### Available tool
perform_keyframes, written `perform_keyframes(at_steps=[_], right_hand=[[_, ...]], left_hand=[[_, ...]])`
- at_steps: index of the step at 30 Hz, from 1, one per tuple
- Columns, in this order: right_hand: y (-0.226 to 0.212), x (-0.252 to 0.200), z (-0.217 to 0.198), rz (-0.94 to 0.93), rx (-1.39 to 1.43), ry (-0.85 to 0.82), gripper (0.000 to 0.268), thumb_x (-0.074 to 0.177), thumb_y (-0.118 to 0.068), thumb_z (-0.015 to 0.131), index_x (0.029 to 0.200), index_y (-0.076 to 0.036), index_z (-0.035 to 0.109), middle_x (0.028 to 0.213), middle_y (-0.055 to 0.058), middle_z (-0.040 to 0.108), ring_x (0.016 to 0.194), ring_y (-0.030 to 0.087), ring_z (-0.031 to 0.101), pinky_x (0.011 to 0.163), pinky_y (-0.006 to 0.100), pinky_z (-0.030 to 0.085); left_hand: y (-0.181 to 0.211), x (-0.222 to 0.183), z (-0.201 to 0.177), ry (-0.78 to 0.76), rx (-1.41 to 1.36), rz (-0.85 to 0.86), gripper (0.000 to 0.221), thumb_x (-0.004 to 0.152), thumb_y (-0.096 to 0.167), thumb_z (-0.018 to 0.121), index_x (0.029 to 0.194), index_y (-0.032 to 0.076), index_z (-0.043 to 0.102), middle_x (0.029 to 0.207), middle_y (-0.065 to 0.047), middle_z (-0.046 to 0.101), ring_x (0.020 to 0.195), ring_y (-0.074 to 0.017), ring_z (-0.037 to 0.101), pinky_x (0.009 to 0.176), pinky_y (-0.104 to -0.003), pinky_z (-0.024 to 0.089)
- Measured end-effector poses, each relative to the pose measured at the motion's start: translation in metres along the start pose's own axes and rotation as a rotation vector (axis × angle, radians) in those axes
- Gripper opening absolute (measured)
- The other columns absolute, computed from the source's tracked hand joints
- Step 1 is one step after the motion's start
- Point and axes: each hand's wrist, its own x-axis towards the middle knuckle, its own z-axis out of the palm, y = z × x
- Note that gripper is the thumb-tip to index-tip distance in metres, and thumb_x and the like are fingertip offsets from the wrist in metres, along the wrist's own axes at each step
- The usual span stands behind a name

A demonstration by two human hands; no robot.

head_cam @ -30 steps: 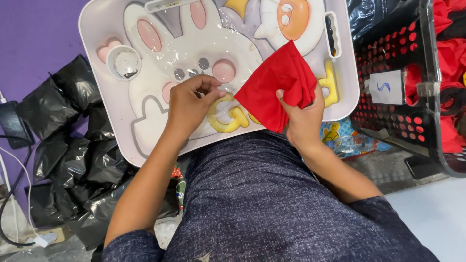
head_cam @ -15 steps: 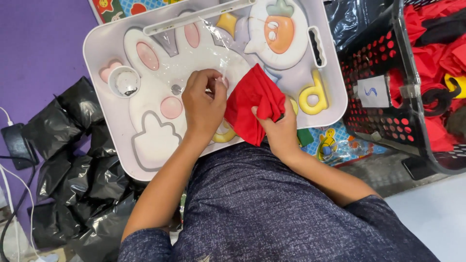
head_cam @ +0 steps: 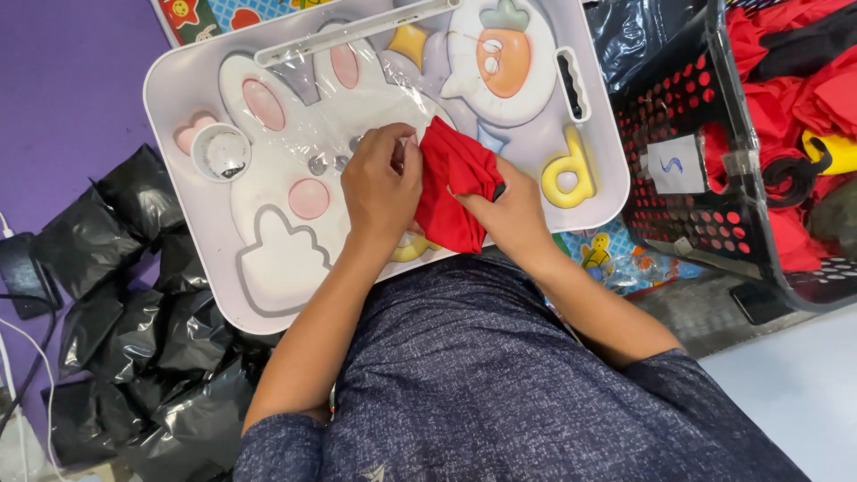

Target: Folding red fabric covers and placing them into black plastic shipping bags for fulfillment.

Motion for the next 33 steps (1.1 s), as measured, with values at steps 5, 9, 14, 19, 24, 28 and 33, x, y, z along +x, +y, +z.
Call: perform_keyframes(at_steps=[5, 9, 14, 19, 24, 28, 33], right_hand=[[-0.010, 0.012, -0.004, 0.070, -0.090, -0.054, 0.033, 0.076, -0.019, 0.085, 0.106, -0.009, 0.075, 0.088, 0.009, 0.074, 0.086, 0.020, 0.068, 0.082, 0.039, 0.055], [-0.020, 0.009, 0.002, 0.103, 0.033, -0.036, 0.032, 0.078, -0.014, 0.081, 0.107, -0.006, 0.073, 0.089, 0.008, 0.072, 0.087, 0.019, 0.064, 0.084, 0.039, 0.055], [-0.010, 0.007, -0.003, 0.075, -0.129, -0.138, 0.041, 0.075, -0.021, 0.085, 0.113, -0.010, 0.075, 0.094, 0.012, 0.076, 0.094, 0.021, 0.069, 0.085, 0.040, 0.055], [-0.014, 0.012, -0.011, 0.116, -0.238, -0.242, 0.040, 0.072, -0.022, 0.083, 0.110, -0.011, 0.077, 0.091, 0.012, 0.076, 0.092, 0.027, 0.072, 0.084, 0.042, 0.055], [-0.007, 0.020, -0.008, 0.141, -0.247, -0.268, 0.037, 0.070, -0.023, 0.082, 0.106, -0.017, 0.078, 0.084, 0.005, 0.074, 0.086, 0.022, 0.070, 0.079, 0.040, 0.056], [-0.026, 0.011, -0.002, 0.219, 0.140, -0.085, 0.029, 0.076, -0.013, 0.081, 0.103, -0.006, 0.074, 0.085, 0.005, 0.069, 0.082, 0.018, 0.063, 0.077, 0.034, 0.055], [-0.022, 0.004, 0.009, 0.240, 0.242, -0.016, 0.018, 0.080, -0.011, 0.084, 0.093, -0.006, 0.072, 0.078, 0.001, 0.065, 0.075, 0.015, 0.061, 0.070, 0.028, 0.054]], left_hand=[[0.010, -0.003, -0.001, 0.055, 0.011, 0.088, 0.011, 0.100, 0.011, 0.065, 0.107, 0.009, 0.073, 0.079, -0.006, 0.064, 0.071, -0.0219, 0.068, 0.061, -0.030, 0.058], [0.009, -0.004, 0.001, 0.115, 0.102, 0.174, 0.011, 0.100, 0.013, 0.067, 0.108, 0.011, 0.073, 0.081, -0.003, 0.063, 0.072, -0.0198, 0.068, 0.061, -0.029, 0.058], [0.008, 0.004, -0.006, 0.080, 0.116, 0.107, 0.014, 0.099, 0.011, 0.068, 0.111, 0.006, 0.071, 0.077, -0.007, 0.062, 0.068, -0.0227, 0.068, 0.059, -0.032, 0.058], [0.003, 0.008, -0.007, 0.087, 0.221, 0.166, 0.012, 0.098, 0.012, 0.070, 0.110, 0.010, 0.073, 0.078, -0.004, 0.062, 0.070, -0.0182, 0.070, 0.059, -0.027, 0.058], [0.008, 0.008, -0.022, 0.013, 0.198, 0.302, 0.010, 0.095, 0.010, 0.075, 0.105, 0.009, 0.076, 0.078, -0.003, 0.064, 0.069, -0.0192, 0.070, 0.060, -0.025, 0.058], [0.001, -0.007, -0.029, -0.024, 0.268, 0.345, 0.017, 0.090, 0.010, 0.077, 0.107, 0.010, 0.076, 0.082, -0.005, 0.064, 0.075, -0.0233, 0.071, 0.064, -0.031, 0.059], [0.005, -0.020, -0.025, -0.030, 0.197, 0.289, 0.020, 0.089, 0.006, 0.073, 0.108, 0.008, 0.075, 0.085, -0.009, 0.064, 0.077, -0.0273, 0.069, 0.067, -0.034, 0.059]])
